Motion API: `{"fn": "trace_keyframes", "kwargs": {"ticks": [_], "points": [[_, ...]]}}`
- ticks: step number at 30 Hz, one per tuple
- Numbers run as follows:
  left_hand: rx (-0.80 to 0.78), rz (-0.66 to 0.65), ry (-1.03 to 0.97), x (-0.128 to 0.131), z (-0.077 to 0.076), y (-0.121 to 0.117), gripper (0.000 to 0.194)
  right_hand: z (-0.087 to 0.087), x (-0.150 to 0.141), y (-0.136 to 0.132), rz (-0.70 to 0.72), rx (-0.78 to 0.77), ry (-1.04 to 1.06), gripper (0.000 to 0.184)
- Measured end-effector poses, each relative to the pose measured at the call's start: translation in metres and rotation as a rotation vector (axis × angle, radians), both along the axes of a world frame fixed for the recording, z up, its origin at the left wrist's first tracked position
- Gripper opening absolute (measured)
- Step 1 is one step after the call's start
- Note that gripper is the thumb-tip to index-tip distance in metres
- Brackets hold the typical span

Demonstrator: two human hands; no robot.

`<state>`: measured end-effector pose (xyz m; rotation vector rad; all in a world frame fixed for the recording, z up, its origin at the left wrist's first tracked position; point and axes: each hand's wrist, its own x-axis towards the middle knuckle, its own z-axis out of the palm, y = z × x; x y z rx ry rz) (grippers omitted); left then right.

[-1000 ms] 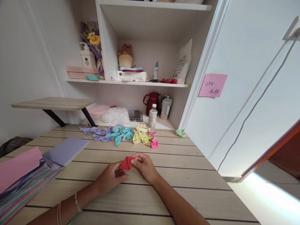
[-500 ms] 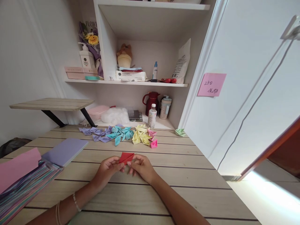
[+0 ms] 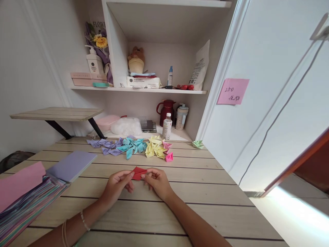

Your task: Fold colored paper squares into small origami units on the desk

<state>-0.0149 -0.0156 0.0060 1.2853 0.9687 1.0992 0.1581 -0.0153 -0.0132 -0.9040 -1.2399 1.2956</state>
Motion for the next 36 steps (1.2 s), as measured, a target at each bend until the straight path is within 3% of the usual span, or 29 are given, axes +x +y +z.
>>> {"fn": "trace_keyframes", "kwargs": {"ticks": [9, 20, 26, 31, 36], "points": [[0.013, -0.042, -0.111, 0.001, -0.003, 0.002, 0.032, 0.005, 0.001, -0.007, 0.063, 0.096, 0.016, 0.025], [0.06, -0.072, 0.046, 0.002, 0.001, -0.003, 0.028, 0.001, 0.002, 0.0, -0.038, 0.038, 0.013, 0.025], [0.043, -0.087, 0.086, 0.004, 0.001, -0.005, 0.057, -0.005, 0.005, 0.004, 0.004, 0.039, 0.068, 0.026], [0.086, -0.104, 0.189, 0.002, -0.001, -0.001, 0.03, -0.005, 0.004, 0.002, 0.142, 0.067, 0.013, 0.027], [-0.068, -0.111, 0.042, -0.002, -0.003, 0.006, 0.031, -0.001, 0.002, -0.001, 0.13, 0.059, 0.032, 0.038]]}}
